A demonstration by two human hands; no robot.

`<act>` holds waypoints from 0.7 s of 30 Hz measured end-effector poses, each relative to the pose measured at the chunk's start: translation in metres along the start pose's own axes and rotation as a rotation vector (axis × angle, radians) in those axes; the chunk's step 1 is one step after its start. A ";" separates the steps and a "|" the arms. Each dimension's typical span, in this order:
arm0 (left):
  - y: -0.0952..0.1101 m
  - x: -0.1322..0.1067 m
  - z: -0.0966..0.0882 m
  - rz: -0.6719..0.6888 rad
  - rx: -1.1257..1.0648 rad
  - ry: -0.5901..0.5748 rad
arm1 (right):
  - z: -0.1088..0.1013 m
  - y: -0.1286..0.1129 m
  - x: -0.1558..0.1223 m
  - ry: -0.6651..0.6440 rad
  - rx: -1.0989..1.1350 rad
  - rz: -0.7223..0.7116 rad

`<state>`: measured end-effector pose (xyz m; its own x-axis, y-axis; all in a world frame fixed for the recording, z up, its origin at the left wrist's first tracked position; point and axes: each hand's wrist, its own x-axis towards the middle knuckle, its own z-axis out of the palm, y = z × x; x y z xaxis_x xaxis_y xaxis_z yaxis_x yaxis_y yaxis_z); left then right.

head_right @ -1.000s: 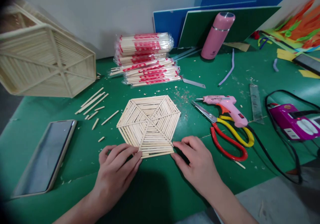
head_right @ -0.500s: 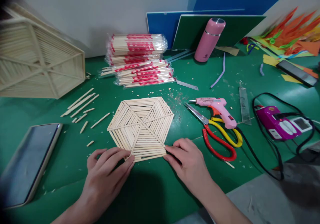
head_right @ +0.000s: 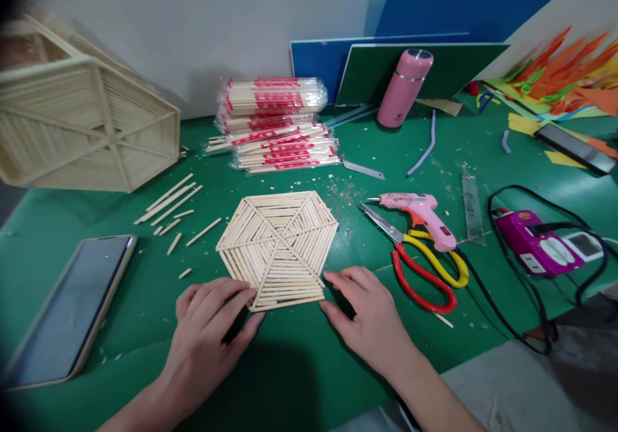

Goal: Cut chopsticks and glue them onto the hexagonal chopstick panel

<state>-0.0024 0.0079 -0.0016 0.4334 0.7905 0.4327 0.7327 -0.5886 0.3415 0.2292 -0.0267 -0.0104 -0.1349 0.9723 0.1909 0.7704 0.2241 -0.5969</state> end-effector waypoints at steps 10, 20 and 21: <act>0.002 -0.006 0.000 -0.022 0.004 -0.039 | 0.005 0.005 -0.002 -0.029 -0.004 -0.114; 0.001 -0.008 -0.009 -0.027 0.013 0.038 | 0.008 0.007 -0.004 0.010 -0.028 -0.139; -0.003 -0.006 -0.014 -0.047 0.026 0.062 | 0.008 0.007 -0.004 0.012 -0.027 -0.139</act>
<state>-0.0145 0.0024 0.0068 0.3660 0.8046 0.4677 0.7649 -0.5463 0.3413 0.2301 -0.0285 -0.0215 -0.2343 0.9309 0.2802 0.7611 0.3550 -0.5428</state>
